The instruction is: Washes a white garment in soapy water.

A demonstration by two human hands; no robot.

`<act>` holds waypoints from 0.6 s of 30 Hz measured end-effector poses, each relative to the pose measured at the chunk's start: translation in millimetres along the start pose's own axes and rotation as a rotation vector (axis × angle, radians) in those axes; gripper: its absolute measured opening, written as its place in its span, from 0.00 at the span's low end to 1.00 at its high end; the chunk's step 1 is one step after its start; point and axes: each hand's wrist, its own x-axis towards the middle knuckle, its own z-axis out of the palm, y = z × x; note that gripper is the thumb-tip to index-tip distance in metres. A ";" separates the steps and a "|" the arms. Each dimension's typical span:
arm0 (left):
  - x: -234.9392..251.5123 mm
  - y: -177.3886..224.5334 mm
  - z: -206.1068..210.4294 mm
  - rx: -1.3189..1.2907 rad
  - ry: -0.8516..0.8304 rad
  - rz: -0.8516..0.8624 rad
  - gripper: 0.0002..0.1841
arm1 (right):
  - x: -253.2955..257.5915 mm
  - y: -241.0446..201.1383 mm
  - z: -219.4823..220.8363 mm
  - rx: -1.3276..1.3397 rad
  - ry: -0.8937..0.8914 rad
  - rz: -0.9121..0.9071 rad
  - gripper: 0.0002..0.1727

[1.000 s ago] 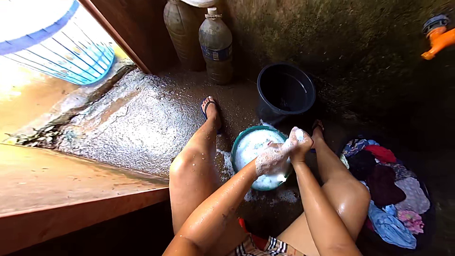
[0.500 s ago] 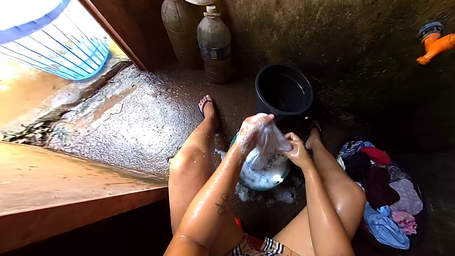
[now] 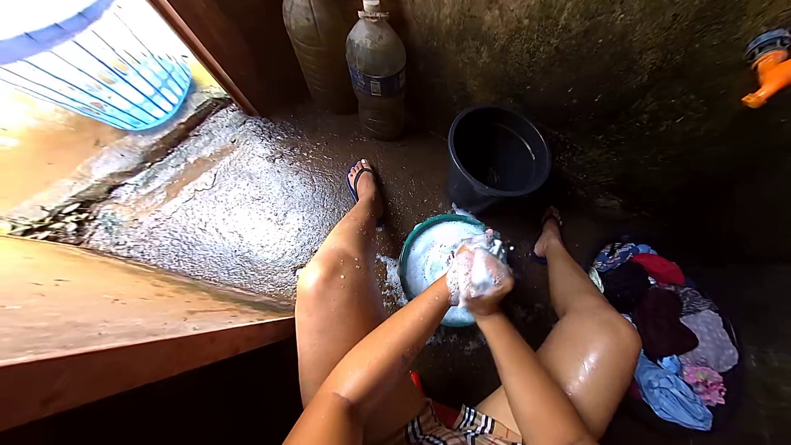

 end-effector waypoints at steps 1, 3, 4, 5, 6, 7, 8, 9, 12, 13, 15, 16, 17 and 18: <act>-5.0 1.0 -2.7 -0.086 -0.037 -0.064 0.18 | 2.4 10.6 -3.0 -0.008 0.036 0.011 0.21; -6.7 21.7 -5.0 -0.050 -0.105 -0.159 0.16 | 25.4 41.9 -12.0 -0.112 0.104 0.136 0.13; -3.6 26.7 -4.8 -0.007 -0.169 -0.165 0.18 | 39.9 52.7 -17.0 -0.154 0.093 0.232 0.12; -2.8 26.9 -5.1 -0.001 -0.271 -0.189 0.18 | 52.6 55.8 -21.9 -0.146 0.040 0.302 0.14; -4.0 24.7 -7.4 0.039 -0.389 -0.244 0.16 | 63.5 51.5 -26.4 -0.073 -0.040 0.348 0.16; -6.7 21.0 -9.6 0.151 -0.485 -0.296 0.15 | 73.1 42.1 -29.7 0.045 -0.122 0.355 0.16; -8.7 12.7 -9.0 0.299 -0.557 -0.315 0.16 | 81.0 30.4 -32.5 0.159 -0.207 0.335 0.14; -5.4 1.0 -7.0 0.437 -0.632 -0.279 0.19 | 88.3 20.6 -35.1 0.197 -0.301 0.275 0.09; 3.9 13.4 -0.2 0.708 -0.597 -0.182 0.17 | 95.1 17.7 -40.9 0.035 -0.480 0.096 0.26; 5.3 27.5 -3.0 0.684 -0.531 -0.128 0.15 | 86.2 28.1 -43.2 0.045 -0.460 0.101 0.32; 6.8 49.8 -18.4 0.423 -0.363 -0.030 0.07 | 59.8 55.5 -52.8 0.158 -0.470 0.289 0.32; 5.7 56.4 -29.0 0.215 -0.312 -0.015 0.04 | 48.6 65.1 -60.7 0.138 -0.539 0.448 0.32; 1.4 61.3 -39.7 0.001 -0.275 -0.040 0.04 | 42.4 68.7 -65.4 0.022 -0.653 0.658 0.34; -3.3 61.8 -49.4 -0.179 -0.219 -0.053 0.05 | 36.7 77.4 -65.6 -0.120 -0.802 0.807 0.37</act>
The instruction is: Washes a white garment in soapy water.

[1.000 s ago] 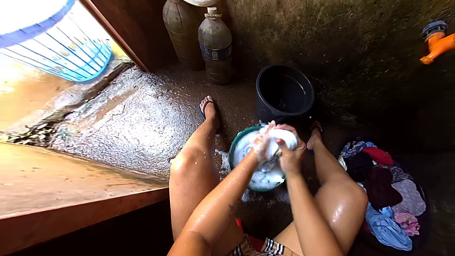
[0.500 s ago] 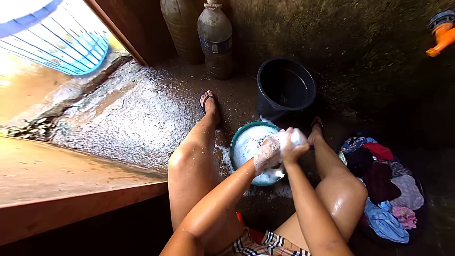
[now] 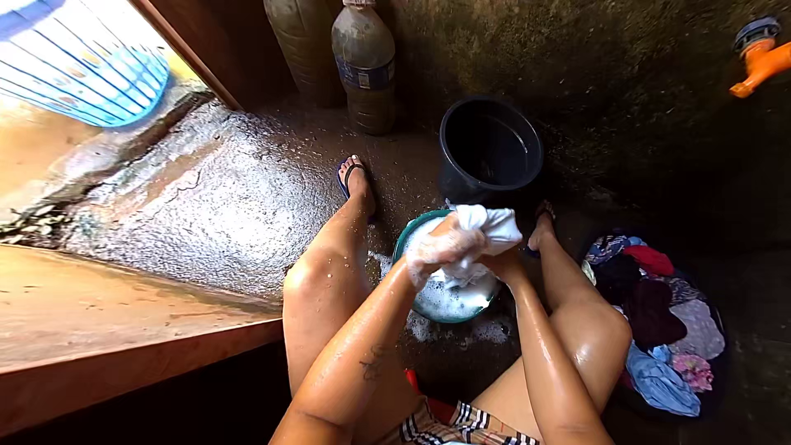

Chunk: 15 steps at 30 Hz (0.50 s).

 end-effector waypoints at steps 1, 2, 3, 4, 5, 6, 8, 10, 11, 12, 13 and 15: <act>-5.3 -0.6 -8.2 -0.131 0.050 0.024 0.07 | 6.1 10.5 1.8 -0.096 -0.104 0.122 0.40; -8.7 -4.4 -15.3 -0.216 0.113 0.044 0.06 | 9.6 18.1 3.1 -0.129 -0.141 0.153 0.39; -8.4 -11.2 -18.7 -0.263 0.199 0.058 0.05 | 8.2 20.9 5.3 -0.062 -0.072 0.077 0.36; -2.6 -19.2 -18.6 -0.266 0.289 0.039 0.10 | 6.9 19.2 11.6 0.128 0.074 -0.095 0.30; 7.3 -31.5 -14.4 -0.243 0.362 -0.006 0.16 | 7.1 10.7 23.7 0.367 0.213 -0.276 0.25; 17.3 -49.0 -5.7 -0.210 0.414 -0.052 0.19 | 3.9 -6.4 41.0 0.535 0.315 -0.400 0.22; 20.6 -89.9 12.7 -0.106 0.396 -0.123 0.16 | -9.7 -39.8 81.8 0.531 0.495 -0.563 0.11; 14.5 -127.5 11.3 0.026 0.229 -0.048 0.18 | -10.4 -41.2 102.2 0.289 0.697 -0.663 0.12; 13.3 -124.9 14.7 0.010 0.219 -0.102 0.19 | -3.9 -32.4 97.0 0.216 0.768 -0.636 0.14; 14.2 -108.2 23.8 -0.053 0.262 -0.195 0.17 | 4.8 -25.1 85.4 0.198 0.819 -0.567 0.13; 17.2 -89.9 35.7 -0.075 0.337 -0.274 0.13 | 13.5 -18.4 74.1 0.213 0.862 -0.479 0.13; 21.7 -75.3 46.1 -0.096 0.394 -0.323 0.12 | 9.8 -23.1 66.6 0.270 0.844 -0.313 0.12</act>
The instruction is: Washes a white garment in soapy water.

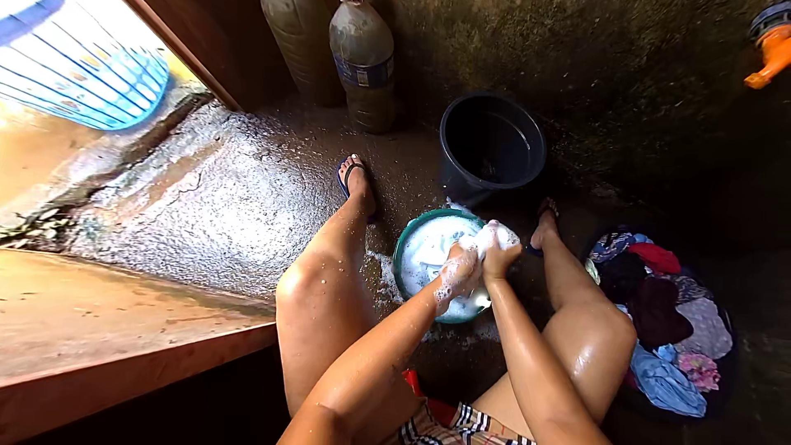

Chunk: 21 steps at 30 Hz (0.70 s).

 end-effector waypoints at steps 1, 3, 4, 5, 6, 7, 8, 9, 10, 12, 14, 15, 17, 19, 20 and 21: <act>1.1 1.1 -0.1 0.000 0.012 0.022 0.12 | -6.4 -9.0 1.6 0.005 0.002 -0.055 0.09; 6.1 -3.2 -7.2 -0.009 0.001 0.076 0.14 | -34.8 -30.7 6.3 0.095 -0.041 -0.252 0.09; 8.5 -7.0 -10.2 -0.026 -0.024 0.090 0.13 | -47.1 -37.3 7.4 0.115 -0.049 -0.341 0.10; 10.4 -8.6 -13.5 -0.056 -0.066 0.078 0.14 | -49.8 -34.1 7.2 0.066 -0.044 -0.403 0.13; 11.8 -5.5 -14.8 -0.094 -0.068 0.049 0.14 | -41.9 -23.8 6.4 -0.022 -0.029 -0.415 0.16; 6.0 6.7 -15.3 -0.120 -0.061 -0.005 0.14 | -26.5 -11.5 4.5 -0.120 -0.030 -0.367 0.15; -0.4 21.6 -16.9 -0.156 -0.056 -0.041 0.13 | -9.0 2.8 0.4 -0.197 -0.058 -0.265 0.15; -5.3 37.0 -22.1 -0.172 -0.086 -0.043 0.13 | 6.4 18.9 -5.3 -0.225 -0.094 -0.134 0.16; -7.7 50.6 -29.6 -0.154 -0.130 0.012 0.12 | 17.3 33.3 -12.8 -0.156 -0.138 0.002 0.16; -8.8 68.8 -47.9 -0.092 -0.176 0.193 0.11 | 25.7 51.3 -34.0 0.174 -0.321 0.196 0.16; -14.5 79.1 -61.4 -0.026 -0.148 0.290 0.11 | 27.9 55.3 -52.7 0.328 -0.585 0.191 0.19; -16.7 81.3 -63.4 -0.005 -0.139 0.310 0.10 | 31.4 46.1 -55.3 0.243 -0.699 0.137 0.24; -19.0 80.0 -62.7 0.014 -0.150 0.330 0.09 | 38.4 14.7 -51.9 -0.135 -0.870 0.096 0.33; -19.4 78.5 -62.2 0.012 -0.159 0.347 0.09 | 49.6 -9.0 -43.9 -0.577 -1.048 0.158 0.52; -19.9 78.3 -62.1 0.002 -0.159 0.353 0.09 | 56.4 -17.2 -39.6 -0.698 -1.107 0.195 0.54; -19.2 77.1 -62.0 -0.029 -0.153 0.362 0.08 | 60.6 -22.4 -37.3 -0.714 -1.105 0.178 0.46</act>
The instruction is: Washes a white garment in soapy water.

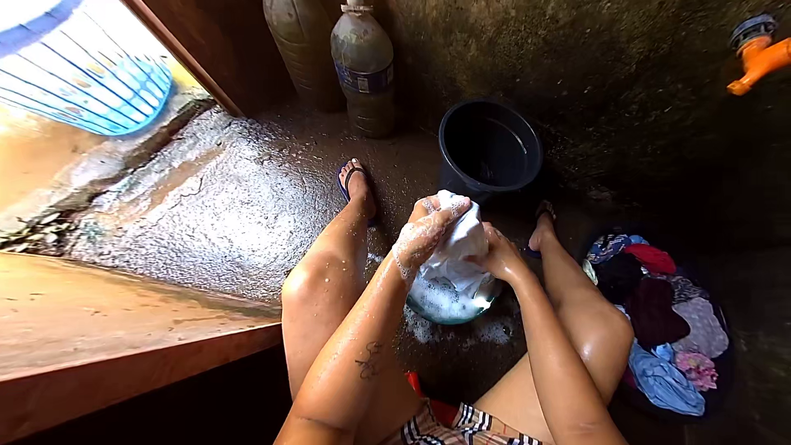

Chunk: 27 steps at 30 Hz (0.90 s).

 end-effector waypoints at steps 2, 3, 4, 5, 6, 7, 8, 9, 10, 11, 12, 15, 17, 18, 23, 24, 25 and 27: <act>2.8 -8.7 1.7 -0.077 0.069 -0.011 0.10 | -4.1 -3.4 -0.7 0.225 0.178 -0.223 0.27; 5.2 -17.9 4.1 -0.092 0.131 -0.052 0.14 | -6.5 -7.7 5.5 0.494 0.272 -0.424 0.24; 8.8 -31.1 8.8 -0.084 0.193 -0.094 0.19 | -9.8 -20.5 13.9 0.727 0.338 -0.569 0.26; 11.5 -46.2 16.7 -0.066 0.230 -0.127 0.21 | -14.6 -39.0 27.1 0.857 0.441 -0.627 0.23; 12.3 -61.2 26.7 -0.029 0.230 -0.124 0.20 | -18.7 -57.4 44.8 0.881 0.606 -0.640 0.17; 12.4 -73.0 33.1 0.028 0.184 -0.079 0.20 | -19.9 -72.0 62.6 0.819 0.805 -0.642 0.12; 10.7 -82.6 32.2 0.111 0.088 -0.011 0.20 | -16.3 -77.5 76.1 0.722 0.977 -0.662 0.13; 8.7 -90.8 28.8 0.137 0.018 0.037 0.20 | -9.4 -71.9 83.1 0.630 1.088 -0.663 0.13; 3.8 -94.1 27.2 0.100 -0.025 0.024 0.18 | -1.4 -57.6 83.7 0.561 1.145 -0.638 0.12; -3.4 -79.6 32.9 0.065 -0.014 -0.090 0.14 | 6.7 -38.9 79.3 0.486 1.179 -0.583 0.13; -1.5 -64.5 40.7 0.076 0.023 -0.171 0.12 | 16.0 -21.0 71.4 0.421 1.194 -0.489 0.11; 8.1 -59.4 30.5 0.319 -0.247 -0.214 0.11 | 21.5 -5.6 40.7 0.488 1.011 -0.131 0.13; 16.5 -73.6 8.6 0.759 -0.495 -0.348 0.20 | 10.3 -23.9 18.3 0.733 0.920 0.064 0.20; 23.0 -84.3 3.1 0.932 -0.584 -0.468 0.23 | 4.9 -28.7 11.4 0.833 0.923 0.049 0.20; 27.7 -51.6 -13.1 0.843 -0.436 -0.321 0.18 | -10.0 10.4 1.3 0.510 0.393 -0.230 0.35; 22.8 -42.4 -19.3 0.690 -0.367 -0.177 0.13 | -9.9 23.1 0.3 0.289 0.265 -0.192 0.40; 20.1 -35.9 -24.2 0.517 -0.309 -0.051 0.10 | -8.1 30.8 -0.8 0.108 0.169 -0.137 0.37; 12.6 -20.4 -22.9 0.206 -0.175 0.056 0.08 | -4.6 35.5 -2.1 0.011 0.133 -0.109 0.27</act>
